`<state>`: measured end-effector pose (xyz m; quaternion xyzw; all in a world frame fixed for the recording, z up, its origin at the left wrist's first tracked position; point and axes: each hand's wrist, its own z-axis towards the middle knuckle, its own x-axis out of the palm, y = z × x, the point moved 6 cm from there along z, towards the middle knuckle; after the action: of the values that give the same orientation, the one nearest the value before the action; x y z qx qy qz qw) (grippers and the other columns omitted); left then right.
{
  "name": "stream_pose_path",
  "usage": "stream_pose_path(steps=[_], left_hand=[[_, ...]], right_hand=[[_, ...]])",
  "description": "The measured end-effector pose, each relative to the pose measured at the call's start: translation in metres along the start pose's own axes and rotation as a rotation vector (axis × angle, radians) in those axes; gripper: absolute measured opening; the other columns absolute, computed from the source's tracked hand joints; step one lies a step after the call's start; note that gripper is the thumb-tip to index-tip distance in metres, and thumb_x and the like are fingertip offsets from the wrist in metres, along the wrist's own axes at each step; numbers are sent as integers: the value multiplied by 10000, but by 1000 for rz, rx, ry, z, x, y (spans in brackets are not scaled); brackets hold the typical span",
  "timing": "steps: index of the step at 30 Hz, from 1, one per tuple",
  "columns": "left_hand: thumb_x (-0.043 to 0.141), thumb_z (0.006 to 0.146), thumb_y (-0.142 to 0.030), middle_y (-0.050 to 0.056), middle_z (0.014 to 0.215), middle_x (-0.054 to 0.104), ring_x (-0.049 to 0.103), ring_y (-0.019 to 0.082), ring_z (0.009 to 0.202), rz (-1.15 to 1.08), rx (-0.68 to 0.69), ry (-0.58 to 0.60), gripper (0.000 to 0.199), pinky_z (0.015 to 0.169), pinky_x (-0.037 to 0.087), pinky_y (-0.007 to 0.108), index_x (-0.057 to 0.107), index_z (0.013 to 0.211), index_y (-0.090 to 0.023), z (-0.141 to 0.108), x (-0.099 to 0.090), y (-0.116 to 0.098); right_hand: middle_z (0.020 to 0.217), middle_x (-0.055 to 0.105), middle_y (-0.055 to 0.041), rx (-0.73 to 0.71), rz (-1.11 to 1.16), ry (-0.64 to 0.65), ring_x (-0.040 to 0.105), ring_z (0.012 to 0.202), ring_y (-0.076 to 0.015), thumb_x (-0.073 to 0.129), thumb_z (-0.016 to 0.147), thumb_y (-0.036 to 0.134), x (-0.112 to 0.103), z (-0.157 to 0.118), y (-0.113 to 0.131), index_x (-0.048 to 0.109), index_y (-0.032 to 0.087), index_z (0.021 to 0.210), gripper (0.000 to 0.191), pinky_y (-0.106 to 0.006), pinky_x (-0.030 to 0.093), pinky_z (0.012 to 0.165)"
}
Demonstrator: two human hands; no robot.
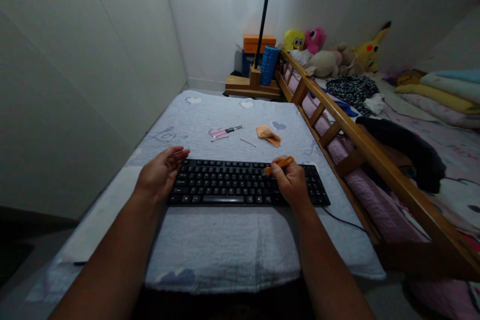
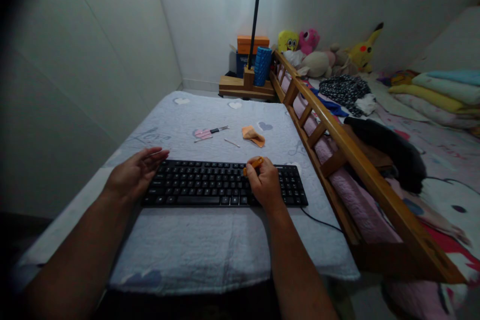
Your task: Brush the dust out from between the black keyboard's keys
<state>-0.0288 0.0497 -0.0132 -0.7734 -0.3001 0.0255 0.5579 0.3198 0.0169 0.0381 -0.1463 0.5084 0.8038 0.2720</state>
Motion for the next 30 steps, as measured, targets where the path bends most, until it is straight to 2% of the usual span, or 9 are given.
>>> stream_pose_path(steps=[6,10,14,17,22,26,30], left_hand=[[587,846,-175,91,903,734,711,157,901,-99,-71,-19,59,801,566,225,643,826,-168,2,-3,-2],[561,856,-135,101,895,734,715,155,883,-132,-88,-37,88,778,571,217,645,836,-154,3,-3,0],[551,873,-121,89,861,734,716,147,852,-133,-86,-29,118,729,573,204,656,829,-152,3,-2,0],[554,878,-120,80,847,736,714,142,837,-134,-81,-27,127,711,574,200,661,820,-154,3,-2,1],[565,889,-137,86,864,743,714,144,858,-141,-73,-18,123,723,575,204,670,826,-148,5,-3,1],[575,877,-129,82,856,742,709,143,858,-143,-82,-31,111,714,569,204,668,819,-150,1,-1,0],[567,873,-120,84,849,738,707,139,849,-142,-90,-32,118,720,561,200,666,815,-147,0,0,-1]], right_hand=[[711,667,-15,42,93,30,650,718,-199,528,939,387,2,-1,0,651,208,856,232,-320,488,727],[726,680,-30,19,29,22,657,742,-210,540,923,379,4,1,0,661,211,843,222,-326,489,740],[732,673,-38,8,-111,-103,634,727,-219,517,894,355,-9,4,-6,644,217,781,219,-347,475,749],[692,656,-22,61,-113,-188,619,696,-215,530,868,365,-21,6,-14,644,219,771,210,-348,472,735],[579,586,33,255,106,-340,574,585,-182,591,846,416,-38,5,-32,647,204,806,223,-313,449,639],[581,579,51,337,277,-493,572,572,-154,636,805,394,-55,8,-50,640,192,819,202,-293,449,646],[616,594,50,389,346,-650,578,575,-125,661,748,338,-77,9,-68,638,184,804,166,-274,457,672]])
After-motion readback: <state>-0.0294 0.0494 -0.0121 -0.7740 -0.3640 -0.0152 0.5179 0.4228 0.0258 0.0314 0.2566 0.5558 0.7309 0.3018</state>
